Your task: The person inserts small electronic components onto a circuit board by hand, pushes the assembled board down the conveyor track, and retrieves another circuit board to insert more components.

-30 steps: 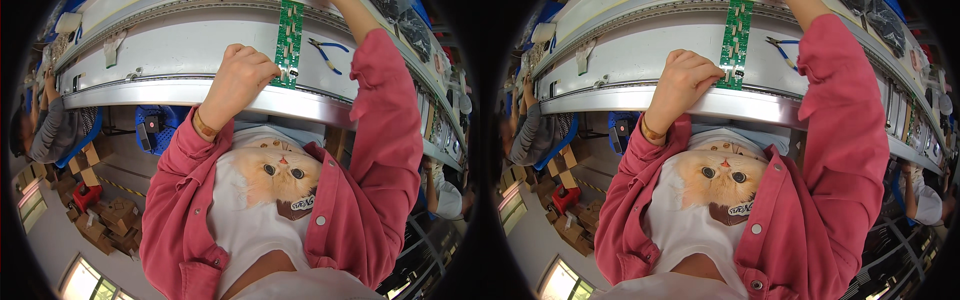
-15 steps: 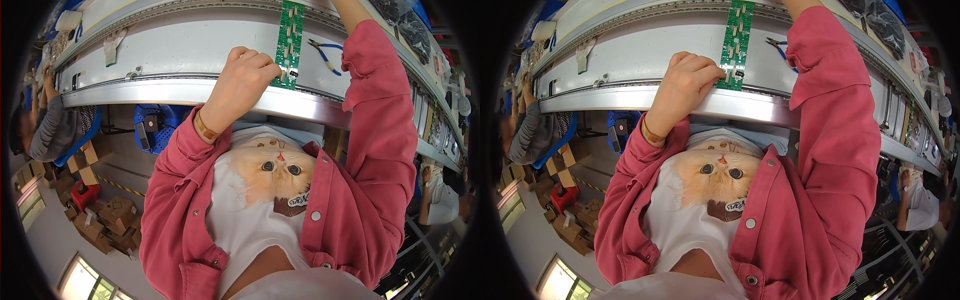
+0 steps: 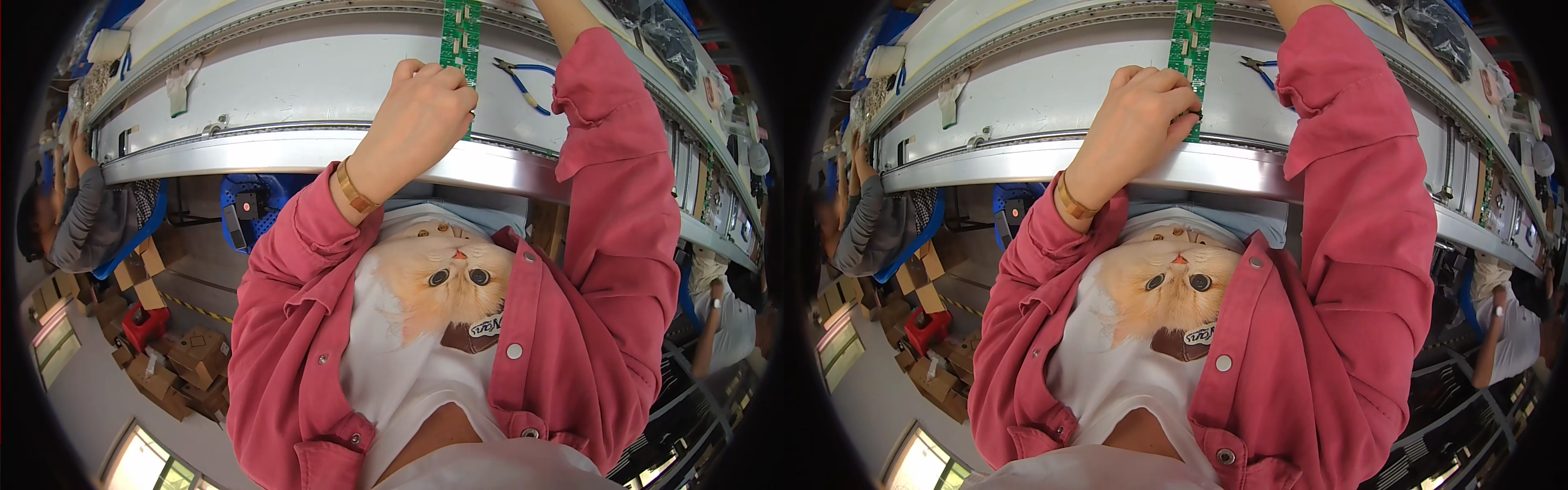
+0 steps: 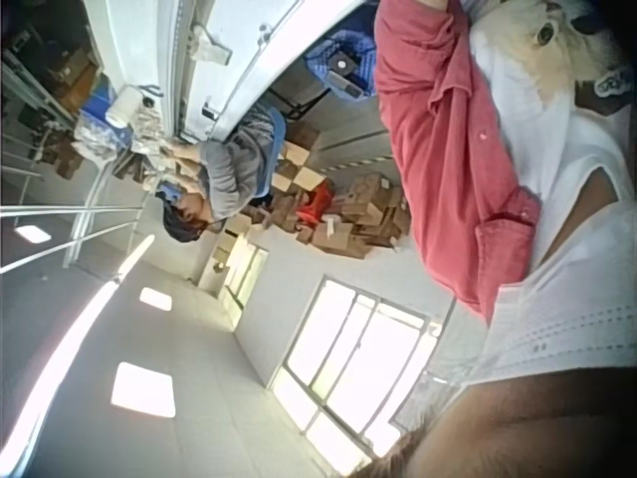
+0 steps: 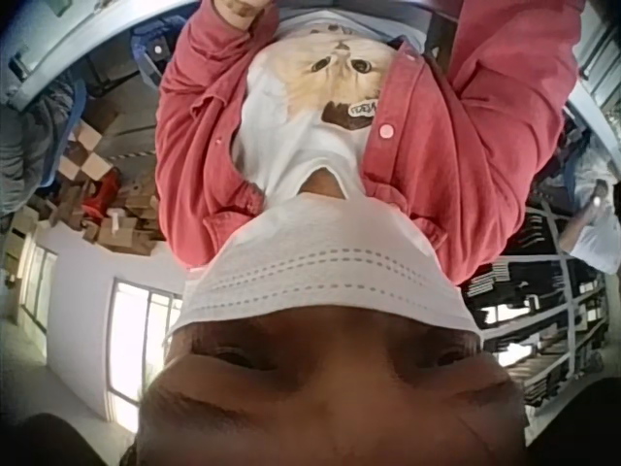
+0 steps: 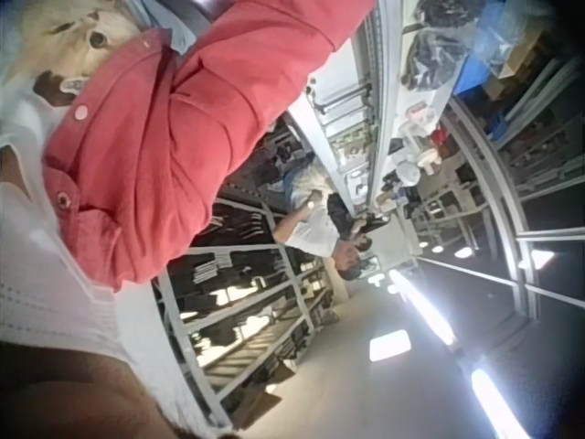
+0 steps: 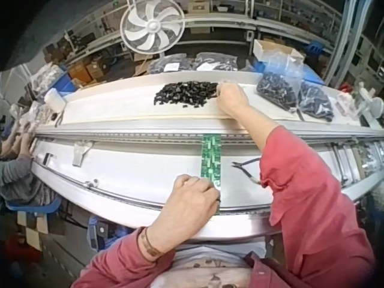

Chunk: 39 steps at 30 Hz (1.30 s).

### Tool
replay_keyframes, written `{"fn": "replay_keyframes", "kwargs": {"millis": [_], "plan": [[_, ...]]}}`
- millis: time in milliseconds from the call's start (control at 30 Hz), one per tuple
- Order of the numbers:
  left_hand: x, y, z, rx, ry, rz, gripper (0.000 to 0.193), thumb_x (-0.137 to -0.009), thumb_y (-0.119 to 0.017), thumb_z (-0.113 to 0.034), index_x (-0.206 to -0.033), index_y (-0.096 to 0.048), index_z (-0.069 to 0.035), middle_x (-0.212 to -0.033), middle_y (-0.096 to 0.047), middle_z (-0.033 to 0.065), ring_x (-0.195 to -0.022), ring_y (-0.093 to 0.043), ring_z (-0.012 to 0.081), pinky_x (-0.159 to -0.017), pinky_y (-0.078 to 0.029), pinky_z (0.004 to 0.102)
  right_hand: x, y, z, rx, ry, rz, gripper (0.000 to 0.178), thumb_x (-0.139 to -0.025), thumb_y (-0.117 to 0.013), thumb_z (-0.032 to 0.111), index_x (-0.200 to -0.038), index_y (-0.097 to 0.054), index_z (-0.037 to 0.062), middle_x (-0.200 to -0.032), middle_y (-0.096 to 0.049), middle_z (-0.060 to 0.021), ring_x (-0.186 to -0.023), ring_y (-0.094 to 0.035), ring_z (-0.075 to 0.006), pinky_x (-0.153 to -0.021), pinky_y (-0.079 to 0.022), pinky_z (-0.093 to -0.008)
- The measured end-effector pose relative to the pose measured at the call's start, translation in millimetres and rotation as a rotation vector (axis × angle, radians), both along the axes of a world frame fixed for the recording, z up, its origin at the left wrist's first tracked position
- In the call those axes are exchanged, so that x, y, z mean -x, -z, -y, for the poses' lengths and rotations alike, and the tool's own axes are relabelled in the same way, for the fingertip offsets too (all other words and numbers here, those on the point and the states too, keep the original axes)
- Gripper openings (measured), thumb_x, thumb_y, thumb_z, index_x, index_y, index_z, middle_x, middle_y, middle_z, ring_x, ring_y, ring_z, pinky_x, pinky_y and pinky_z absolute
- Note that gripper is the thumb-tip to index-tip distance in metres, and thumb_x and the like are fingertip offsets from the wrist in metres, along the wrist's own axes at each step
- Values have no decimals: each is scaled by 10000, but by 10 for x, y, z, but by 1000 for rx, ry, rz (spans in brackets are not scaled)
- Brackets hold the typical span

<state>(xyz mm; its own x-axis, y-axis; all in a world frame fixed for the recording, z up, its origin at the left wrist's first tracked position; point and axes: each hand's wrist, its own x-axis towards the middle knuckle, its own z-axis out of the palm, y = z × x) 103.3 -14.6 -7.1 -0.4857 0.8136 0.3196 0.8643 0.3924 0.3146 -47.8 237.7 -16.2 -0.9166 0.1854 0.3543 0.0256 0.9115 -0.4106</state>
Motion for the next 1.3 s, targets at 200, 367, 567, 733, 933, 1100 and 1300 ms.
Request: {"fn": "replay_keyframes", "kwargs": {"millis": [200, 367, 567, 733, 933, 1100, 1300], "plan": [[-11, 29, -20, 22, -12, 66, 44, -767, -641, -104, -800, -634, -77, -906, -607, 14, -824, -548, 186, -881, -354, 321, -154, -14, 70, -111, -39, -242, 132, -729, -536, 63, -710, -658, 16, -817, -653, -183, -715, -597, -391, -701, -488, -417], [-13, 30, 1, 31, -8, 67, 76, -769, -640, -108, -839, -635, -81, -928, -611, 8, -822, -553, 188, -884, -355, 324, -460, -187, 239, -96, -163, -280, 108, -699, -557, 53, -711, -656, 10, -759, -639, -161, -668, -578, -365, -672, -485, -390], [14, -172, 183, -67, -33, 22, 148, -774, -643, -110, -919, -628, -82, -973, -614, 8, -845, -568, 187, -876, -367, 321, -1154, -412, 429, 108, -148, 127, 139, -686, -565, 51, -777, -657, -2, -715, -624, -108, -621, -557, -265, -607, -460, -324], [564, -654, 481, 90, 85, 49, 201, -799, -646, -118, -986, -628, -46, -974, -629, 57, -807, -588, 235, -745, -456, 312, -1852, -254, 512, 593, -431, 312, 186, -789, -597, -23, -968, -632, 14, -900, -637, -52, -741, -595, -131, -680, -473, -224], [1914, -172, 132, 184, -174, -171, 207, -753, -596, -144, -859, -647, 26, -873, -643, 187, -772, -596, 370, -739, -486, 410, -2056, -93, 753, 796, -388, 357, 179, -785, -604, -49, -950, -637, 13, -892, -632, -45, -739, -582, -109, -687, -463, -201], [2606, 333, -178, 189, 203, -685, 192, -761, -579, -153, -820, -672, 3, -859, -650, 201, -787, -600, 384, -743, -484, 418, -2058, -72, 815, 687, -303, 387, 195, -780, -602, -61, -957, -641, 11, -900, -631, -46, -737, -574, -109, -696, -461, -199], [2523, 347, -352, -91, -80, -204, 164, -744, -579, -124, -814, -684, -20, -815, -666, 181, -760, -612, 379, -718, -491, 411, -2051, -78, 827, 521, -344, 357, 208, -788, -597, -55, -981, -645, 8, -895, -627, -47, -749, -569, -112, -704, -460, -201]]}}
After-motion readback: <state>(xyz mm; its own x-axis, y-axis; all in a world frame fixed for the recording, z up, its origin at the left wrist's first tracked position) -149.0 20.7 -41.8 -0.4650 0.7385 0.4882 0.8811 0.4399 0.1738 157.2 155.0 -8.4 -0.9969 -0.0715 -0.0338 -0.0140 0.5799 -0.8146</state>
